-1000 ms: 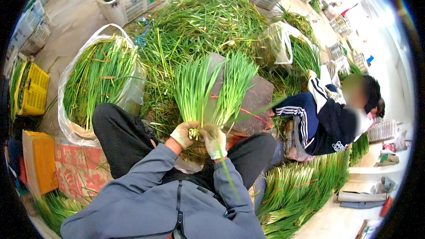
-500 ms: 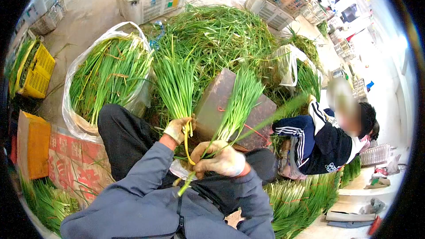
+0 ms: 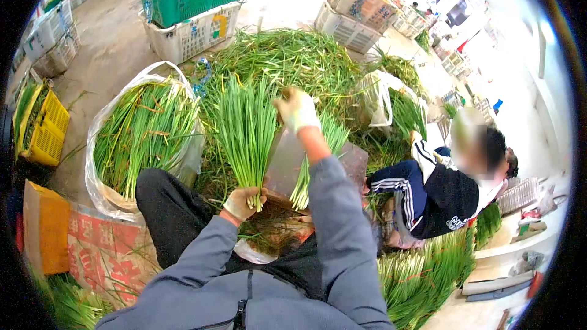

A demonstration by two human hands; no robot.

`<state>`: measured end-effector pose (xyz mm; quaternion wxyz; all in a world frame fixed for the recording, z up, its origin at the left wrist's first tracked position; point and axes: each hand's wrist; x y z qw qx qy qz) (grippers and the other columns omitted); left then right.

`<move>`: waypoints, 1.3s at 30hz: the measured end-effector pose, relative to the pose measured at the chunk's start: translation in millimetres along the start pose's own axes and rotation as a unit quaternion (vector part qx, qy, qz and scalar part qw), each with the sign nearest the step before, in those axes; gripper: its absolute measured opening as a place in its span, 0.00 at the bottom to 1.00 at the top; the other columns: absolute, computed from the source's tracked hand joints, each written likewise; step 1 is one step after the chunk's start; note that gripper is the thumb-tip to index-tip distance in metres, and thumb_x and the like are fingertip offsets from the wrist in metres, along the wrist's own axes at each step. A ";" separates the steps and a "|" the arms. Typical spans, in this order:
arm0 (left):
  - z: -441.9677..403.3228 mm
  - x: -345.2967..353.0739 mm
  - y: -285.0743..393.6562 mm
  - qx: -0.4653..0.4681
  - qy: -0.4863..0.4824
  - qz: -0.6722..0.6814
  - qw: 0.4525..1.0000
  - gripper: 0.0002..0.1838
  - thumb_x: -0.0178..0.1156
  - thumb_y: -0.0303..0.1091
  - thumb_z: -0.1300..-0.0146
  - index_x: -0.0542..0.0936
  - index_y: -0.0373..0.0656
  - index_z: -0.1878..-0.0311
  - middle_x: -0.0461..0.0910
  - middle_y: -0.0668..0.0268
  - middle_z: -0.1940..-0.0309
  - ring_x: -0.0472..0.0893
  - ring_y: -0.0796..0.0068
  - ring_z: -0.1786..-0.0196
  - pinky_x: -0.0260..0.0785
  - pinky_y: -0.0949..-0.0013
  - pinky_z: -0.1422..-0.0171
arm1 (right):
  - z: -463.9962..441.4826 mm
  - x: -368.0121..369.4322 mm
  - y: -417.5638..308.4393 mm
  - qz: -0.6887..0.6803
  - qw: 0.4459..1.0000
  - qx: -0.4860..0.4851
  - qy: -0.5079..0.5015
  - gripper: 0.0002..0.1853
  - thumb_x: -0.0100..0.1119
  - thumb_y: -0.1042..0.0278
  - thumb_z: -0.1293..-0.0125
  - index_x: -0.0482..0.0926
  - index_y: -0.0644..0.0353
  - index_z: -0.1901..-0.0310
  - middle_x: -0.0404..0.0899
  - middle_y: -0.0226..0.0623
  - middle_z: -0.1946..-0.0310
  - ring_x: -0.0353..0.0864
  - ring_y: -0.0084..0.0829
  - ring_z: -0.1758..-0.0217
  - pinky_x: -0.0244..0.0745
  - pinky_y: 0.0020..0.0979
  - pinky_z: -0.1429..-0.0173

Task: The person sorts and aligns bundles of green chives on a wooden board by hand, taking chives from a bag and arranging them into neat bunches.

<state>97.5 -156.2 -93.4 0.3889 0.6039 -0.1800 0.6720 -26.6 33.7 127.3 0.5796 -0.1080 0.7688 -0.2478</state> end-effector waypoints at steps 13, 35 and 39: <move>3.9 -8.6 -17.5 -0.074 -0.007 -0.086 0.994 0.25 0.63 0.20 0.41 0.74 0.34 0.38 0.81 0.58 0.46 0.84 0.64 0.54 0.80 0.62 0.51 | 140.7 55.6 32.2 -0.007 0.999 0.012 -0.042 0.12 0.69 0.60 0.39 0.86 0.59 0.59 0.86 0.47 0.65 0.86 0.46 0.61 0.79 0.38 0.54; -1.4 -18.3 -17.6 -0.047 -0.007 0.006 0.999 0.20 0.65 0.30 0.35 0.78 0.37 0.41 0.85 0.59 0.56 0.86 0.65 0.60 0.81 0.62 0.54 | 211.5 63.1 51.0 -0.598 0.783 0.171 0.014 0.09 0.58 0.69 0.32 0.79 0.65 0.55 0.84 0.43 0.59 0.85 0.33 0.60 0.82 0.36 0.51; -6.6 -11.5 -8.9 -0.052 0.033 0.063 0.996 0.18 0.64 0.27 0.35 0.79 0.37 0.42 0.86 0.60 0.61 0.85 0.67 0.63 0.81 0.64 0.58 | 243.7 47.9 35.4 -0.607 0.783 0.122 -0.067 0.04 0.54 0.74 0.34 0.76 0.64 0.61 0.84 0.48 0.60 0.85 0.37 0.58 0.80 0.38 0.45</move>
Point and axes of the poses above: each hand's wrist, its own z-axis away from the middle knuckle, its own x-axis out of the palm, y = z × x
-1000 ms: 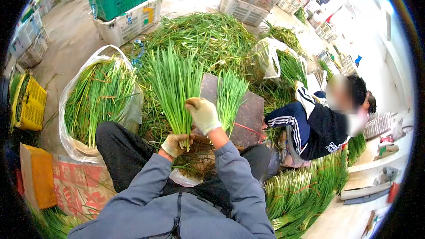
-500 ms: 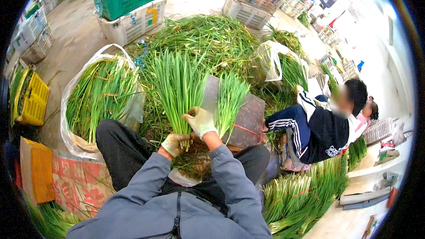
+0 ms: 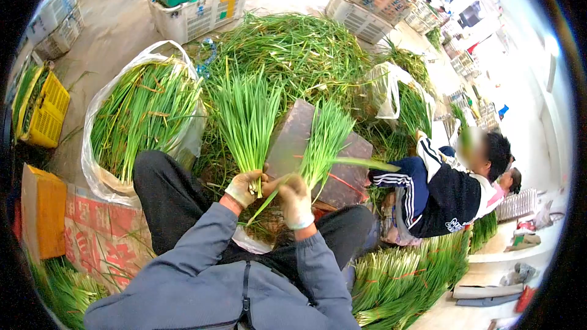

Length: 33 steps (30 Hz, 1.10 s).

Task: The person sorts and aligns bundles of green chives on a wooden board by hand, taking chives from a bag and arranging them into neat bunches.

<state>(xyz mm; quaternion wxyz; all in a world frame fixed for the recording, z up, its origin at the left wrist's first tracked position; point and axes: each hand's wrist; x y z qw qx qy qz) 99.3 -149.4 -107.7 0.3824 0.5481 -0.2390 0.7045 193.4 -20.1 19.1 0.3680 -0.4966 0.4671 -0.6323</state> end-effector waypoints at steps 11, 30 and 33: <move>-1.2 10.4 -7.2 0.090 0.062 -0.243 0.964 0.19 0.67 0.20 0.43 0.79 0.32 0.47 0.85 0.58 0.59 0.85 0.67 0.64 0.80 0.67 0.59 | -112.0 64.3 -110.0 0.109 0.986 -0.069 -0.106 0.15 0.60 0.62 0.33 0.82 0.64 0.53 0.84 0.39 0.58 0.84 0.33 0.56 0.80 0.34 0.47; 24.5 42.8 -36.6 0.181 0.098 -0.869 0.450 0.59 0.75 0.48 0.56 0.54 0.38 0.23 0.60 0.44 0.27 0.65 0.44 0.27 0.59 0.57 0.23 | -73.0 -30.2 71.9 0.116 0.971 0.089 0.191 0.21 0.72 0.73 0.44 0.79 0.66 0.49 0.85 0.38 0.57 0.84 0.31 0.59 0.80 0.31 0.51; 30.0 50.1 -35.1 0.216 0.042 -0.817 0.534 0.58 0.73 0.50 0.50 0.51 0.38 0.22 0.58 0.44 0.25 0.62 0.45 0.25 0.57 0.56 0.22 | -73.6 -66.7 79.6 0.107 0.973 0.092 0.185 0.16 0.67 0.75 0.40 0.79 0.67 0.50 0.85 0.39 0.58 0.85 0.32 0.60 0.82 0.33 0.54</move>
Point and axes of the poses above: each hand's wrist, its own z-axis away from the middle knuckle, its own x-axis out of the palm, y = z × x
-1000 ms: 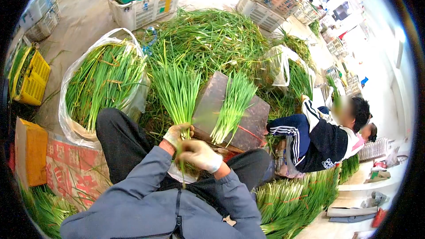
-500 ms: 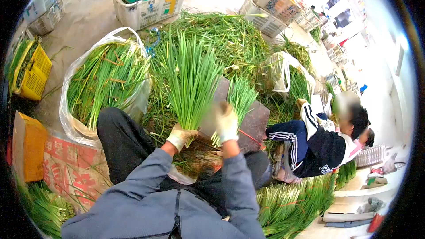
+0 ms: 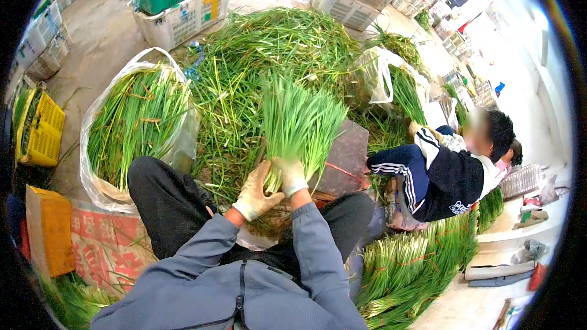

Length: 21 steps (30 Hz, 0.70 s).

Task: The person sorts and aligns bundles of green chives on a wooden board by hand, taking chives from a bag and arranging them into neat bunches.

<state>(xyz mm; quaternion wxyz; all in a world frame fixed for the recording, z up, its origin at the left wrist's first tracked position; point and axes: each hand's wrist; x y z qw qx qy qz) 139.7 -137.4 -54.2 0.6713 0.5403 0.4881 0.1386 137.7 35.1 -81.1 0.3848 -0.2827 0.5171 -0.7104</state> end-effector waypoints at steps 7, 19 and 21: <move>-14.9 -0.5 -17.9 -0.075 0.108 0.399 0.908 0.47 0.68 0.47 0.34 0.52 0.40 0.22 0.78 0.50 0.43 0.81 0.67 0.44 0.74 0.65 0.38 | 34.8 -11.4 -20.7 -0.089 0.994 -0.006 -0.059 0.23 0.68 0.71 0.40 0.76 0.65 0.43 0.81 0.36 0.51 0.80 0.29 0.51 0.75 0.32 0.43; -19.7 13.5 28.5 -0.128 -0.146 0.585 0.787 0.43 0.78 0.27 0.50 0.68 0.42 0.31 0.79 0.64 0.41 0.79 0.68 0.41 0.72 0.63 0.35 | 75.4 -28.7 -39.9 -0.176 0.980 -0.027 -0.093 0.29 0.68 0.77 0.41 0.70 0.69 0.38 0.82 0.41 0.49 0.83 0.31 0.50 0.79 0.32 0.42; -29.6 22.1 43.5 -0.102 -0.152 0.574 0.798 0.44 0.78 0.26 0.50 0.67 0.42 0.30 0.79 0.64 0.40 0.79 0.68 0.41 0.72 0.64 0.35 | 76.6 -41.6 -52.8 -0.212 0.970 -0.051 -0.106 0.28 0.67 0.79 0.41 0.72 0.69 0.39 0.83 0.40 0.50 0.83 0.31 0.51 0.79 0.32 0.42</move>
Point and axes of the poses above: each hand's wrist, its own z-axis away from the middle knuckle, its own x-axis out of the palm, y = z × x
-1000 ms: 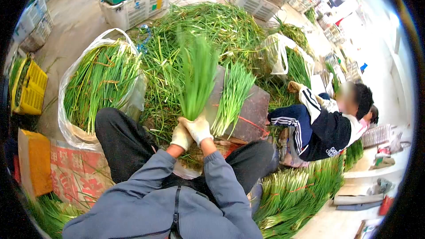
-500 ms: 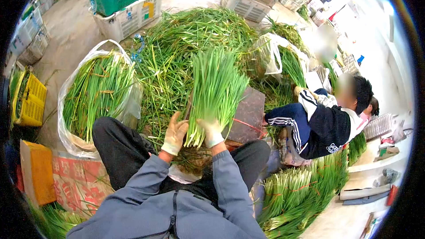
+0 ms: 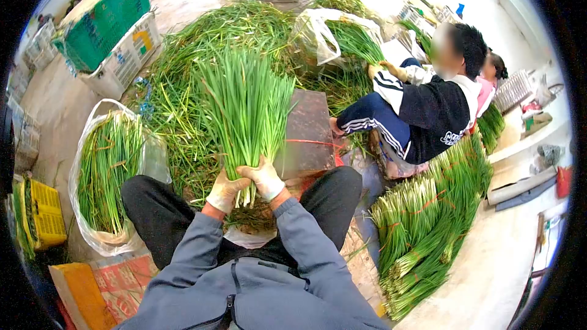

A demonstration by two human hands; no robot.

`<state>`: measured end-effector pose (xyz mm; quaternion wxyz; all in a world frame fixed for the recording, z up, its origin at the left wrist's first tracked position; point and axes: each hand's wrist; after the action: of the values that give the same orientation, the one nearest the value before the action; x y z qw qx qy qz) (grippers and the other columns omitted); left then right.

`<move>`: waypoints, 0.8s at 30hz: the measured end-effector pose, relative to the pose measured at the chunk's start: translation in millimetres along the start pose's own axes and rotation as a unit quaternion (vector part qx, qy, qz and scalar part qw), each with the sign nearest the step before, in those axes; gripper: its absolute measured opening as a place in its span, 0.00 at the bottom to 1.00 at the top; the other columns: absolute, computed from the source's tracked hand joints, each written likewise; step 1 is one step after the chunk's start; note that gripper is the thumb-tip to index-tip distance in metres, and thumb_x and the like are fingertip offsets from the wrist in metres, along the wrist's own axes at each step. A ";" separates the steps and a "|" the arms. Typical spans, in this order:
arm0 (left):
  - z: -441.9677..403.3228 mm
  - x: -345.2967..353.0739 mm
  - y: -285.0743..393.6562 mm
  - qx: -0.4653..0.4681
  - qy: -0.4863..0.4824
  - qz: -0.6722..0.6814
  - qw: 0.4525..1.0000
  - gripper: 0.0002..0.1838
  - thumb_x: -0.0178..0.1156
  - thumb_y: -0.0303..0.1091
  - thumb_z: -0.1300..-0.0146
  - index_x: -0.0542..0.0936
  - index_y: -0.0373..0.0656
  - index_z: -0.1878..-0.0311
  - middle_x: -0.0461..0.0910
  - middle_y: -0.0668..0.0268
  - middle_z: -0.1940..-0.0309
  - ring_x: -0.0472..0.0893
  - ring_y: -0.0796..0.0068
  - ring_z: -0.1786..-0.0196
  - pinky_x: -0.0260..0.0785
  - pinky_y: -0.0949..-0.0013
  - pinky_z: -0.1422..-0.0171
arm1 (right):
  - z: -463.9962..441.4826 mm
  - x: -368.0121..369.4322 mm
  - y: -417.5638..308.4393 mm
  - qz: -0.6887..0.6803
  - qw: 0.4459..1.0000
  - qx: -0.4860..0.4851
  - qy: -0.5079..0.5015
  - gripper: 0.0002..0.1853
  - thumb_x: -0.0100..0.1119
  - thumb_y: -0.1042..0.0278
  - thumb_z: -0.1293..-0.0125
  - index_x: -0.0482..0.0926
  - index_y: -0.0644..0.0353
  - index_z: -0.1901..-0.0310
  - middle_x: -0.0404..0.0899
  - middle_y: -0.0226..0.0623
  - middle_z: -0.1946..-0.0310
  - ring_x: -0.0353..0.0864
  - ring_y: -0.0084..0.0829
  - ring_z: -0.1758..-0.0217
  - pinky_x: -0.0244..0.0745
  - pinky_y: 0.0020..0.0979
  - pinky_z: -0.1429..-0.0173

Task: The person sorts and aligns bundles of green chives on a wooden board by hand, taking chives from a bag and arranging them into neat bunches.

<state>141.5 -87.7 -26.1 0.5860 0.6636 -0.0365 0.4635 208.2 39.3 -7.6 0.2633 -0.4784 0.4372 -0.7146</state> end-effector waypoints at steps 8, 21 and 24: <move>-66.7 56.3 -24.9 -0.009 0.012 -0.010 1.000 0.44 0.74 0.23 0.45 0.61 0.42 0.27 0.78 0.62 0.42 0.80 0.69 0.43 0.73 0.66 0.37 | -11.5 -79.5 -55.2 0.096 0.992 -0.009 0.076 0.19 0.59 0.67 0.33 0.79 0.69 0.44 0.85 0.41 0.52 0.83 0.31 0.50 0.77 0.31 0.44; -112.7 27.9 -124.1 -0.122 0.202 -0.418 0.877 0.39 0.69 0.26 0.44 0.66 0.34 0.28 0.78 0.43 0.40 0.81 0.54 0.43 0.75 0.62 0.39 | -19.2 -201.4 0.3 0.520 0.815 0.050 0.251 0.31 0.70 0.65 0.43 0.75 0.68 0.38 0.83 0.52 0.46 0.82 0.43 0.42 0.73 0.36 0.36; -115.7 18.6 -135.6 -0.101 0.204 -0.370 0.901 0.40 0.68 0.25 0.42 0.63 0.32 0.27 0.77 0.41 0.40 0.80 0.55 0.40 0.74 0.63 0.38 | -19.8 -179.2 -25.0 0.617 0.720 0.027 0.318 0.21 0.67 0.66 0.42 0.81 0.58 0.46 0.84 0.51 0.55 0.83 0.48 0.49 0.77 0.40 0.42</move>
<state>166.1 57.6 -128.2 0.7740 0.4571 0.2854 0.3325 263.5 201.1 -70.1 0.5041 0.1594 0.6742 -0.5156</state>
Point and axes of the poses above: each hand's wrist, its own z-axis away from the middle knuckle, its own x-axis out of the palm, y = z × x
